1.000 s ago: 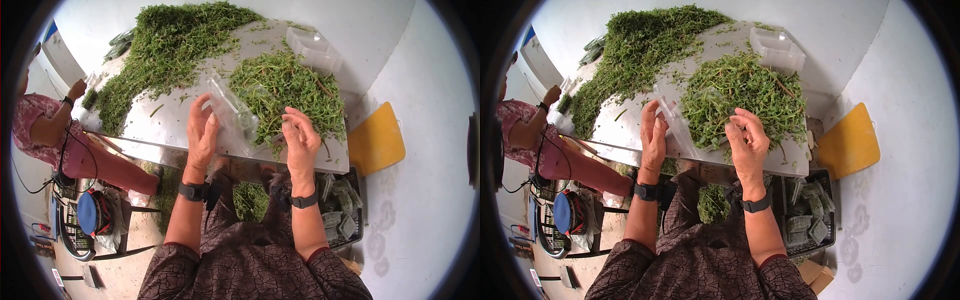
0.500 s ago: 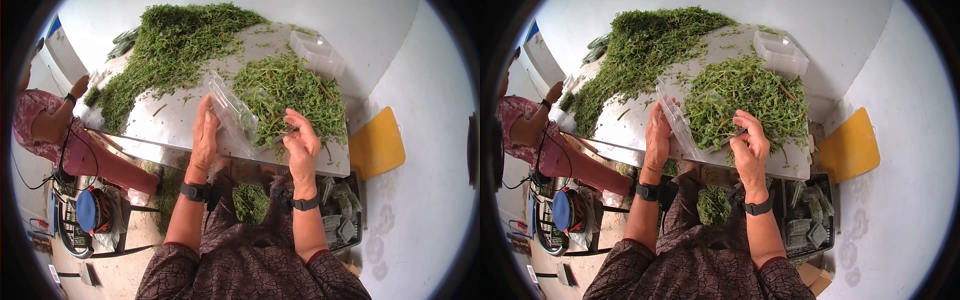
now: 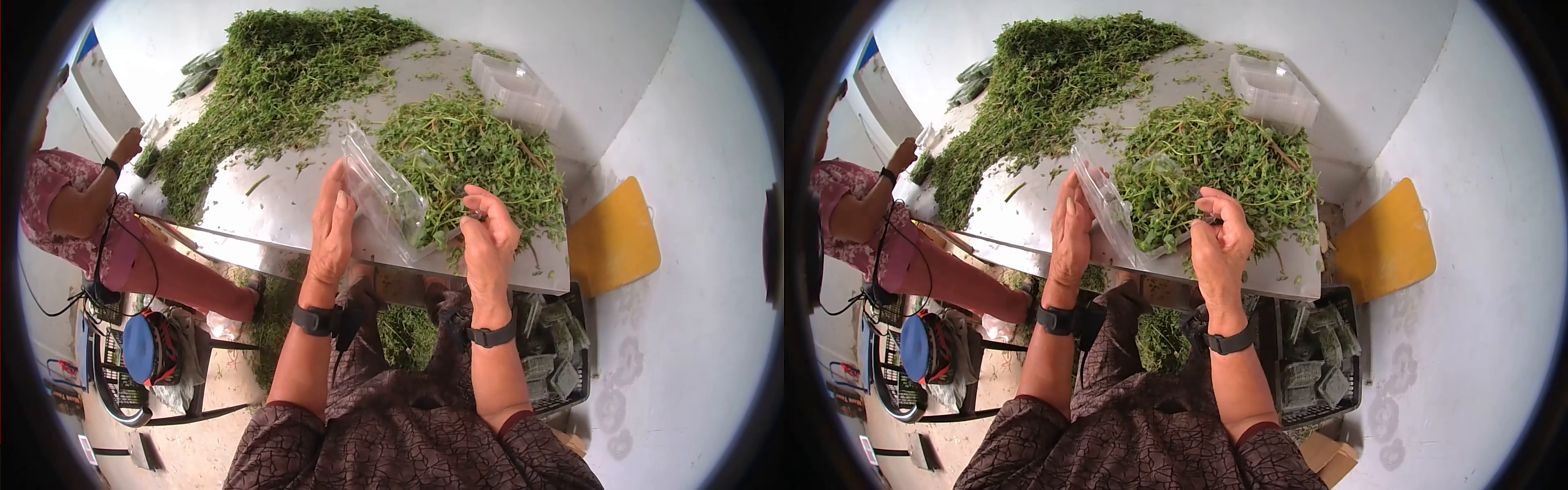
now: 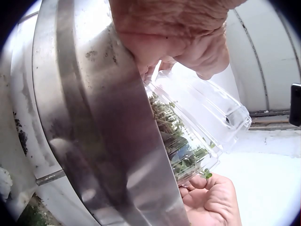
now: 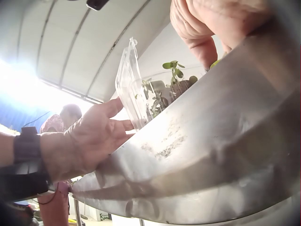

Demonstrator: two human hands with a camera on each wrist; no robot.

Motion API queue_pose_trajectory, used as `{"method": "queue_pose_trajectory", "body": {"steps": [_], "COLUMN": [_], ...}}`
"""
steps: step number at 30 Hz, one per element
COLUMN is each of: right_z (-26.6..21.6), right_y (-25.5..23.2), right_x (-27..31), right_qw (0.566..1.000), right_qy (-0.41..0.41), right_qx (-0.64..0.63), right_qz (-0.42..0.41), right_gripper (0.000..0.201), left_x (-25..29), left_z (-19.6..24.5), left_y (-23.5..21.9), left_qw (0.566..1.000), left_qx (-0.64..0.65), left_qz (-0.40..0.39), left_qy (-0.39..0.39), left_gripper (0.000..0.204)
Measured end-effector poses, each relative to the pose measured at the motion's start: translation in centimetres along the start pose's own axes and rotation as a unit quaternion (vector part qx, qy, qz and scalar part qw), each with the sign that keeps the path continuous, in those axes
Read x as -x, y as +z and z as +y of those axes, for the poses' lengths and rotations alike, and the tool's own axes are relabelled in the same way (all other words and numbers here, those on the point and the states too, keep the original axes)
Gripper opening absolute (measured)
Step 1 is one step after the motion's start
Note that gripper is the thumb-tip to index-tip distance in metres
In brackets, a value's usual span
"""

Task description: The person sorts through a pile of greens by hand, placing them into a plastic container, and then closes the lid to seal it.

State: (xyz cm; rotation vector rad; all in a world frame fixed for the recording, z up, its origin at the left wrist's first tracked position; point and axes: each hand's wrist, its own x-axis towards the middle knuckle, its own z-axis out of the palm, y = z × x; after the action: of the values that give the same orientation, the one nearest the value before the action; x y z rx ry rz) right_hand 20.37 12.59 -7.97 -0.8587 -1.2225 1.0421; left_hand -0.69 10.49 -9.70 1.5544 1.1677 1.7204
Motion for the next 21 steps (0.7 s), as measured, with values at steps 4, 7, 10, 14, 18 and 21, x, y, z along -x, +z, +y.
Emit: {"method": "queue_pose_trajectory", "body": {"steps": [4, 7, 10, 14, 18, 21], "right_z": [0.3, -0.1, 0.1, 0.4, 0.5, 0.1], "right_y": [0.6, 1.0, 0.7, 0.4, -0.1, -0.1], "right_x": [-0.1, 0.2, 0.3, 0.7, 1.0, 1.6], "right_qw": [0.999, 0.996, 0.995, 0.985, 0.960, 0.942], "right_qy": [-0.034, -0.060, -0.063, -0.119, -0.218, -0.279], "right_qx": [0.035, 0.060, 0.081, 0.123, 0.171, 0.183], "right_qz": [0.009, 0.027, 0.011, 0.022, 0.046, 0.025], "right_gripper": [0.020, 0.021, 0.024, 0.029, 0.028, 0.025], "left_x": [0.0, 0.0, 0.1, 0.1, 0.1, 0.2], "left_z": [0.0, 0.3, 0.2, 0.5, 0.7, 0.8], "left_y": [-0.2, 0.0, 0.0, 0.0, 0.1, 0.2], "left_qw": [0.998, 0.998, 0.998, 0.998, 0.998, 0.999], "left_qx": [-0.056, -0.063, -0.058, -0.061, -0.068, -0.040], "left_qz": [0.003, 0.005, 0.007, 0.016, 0.017, 0.012], "left_qy": [0.014, 0.014, 0.008, -0.003, 0.000, -0.023], "left_gripper": [0.061, 0.061, 0.061, 0.061, 0.062, 0.063]}}
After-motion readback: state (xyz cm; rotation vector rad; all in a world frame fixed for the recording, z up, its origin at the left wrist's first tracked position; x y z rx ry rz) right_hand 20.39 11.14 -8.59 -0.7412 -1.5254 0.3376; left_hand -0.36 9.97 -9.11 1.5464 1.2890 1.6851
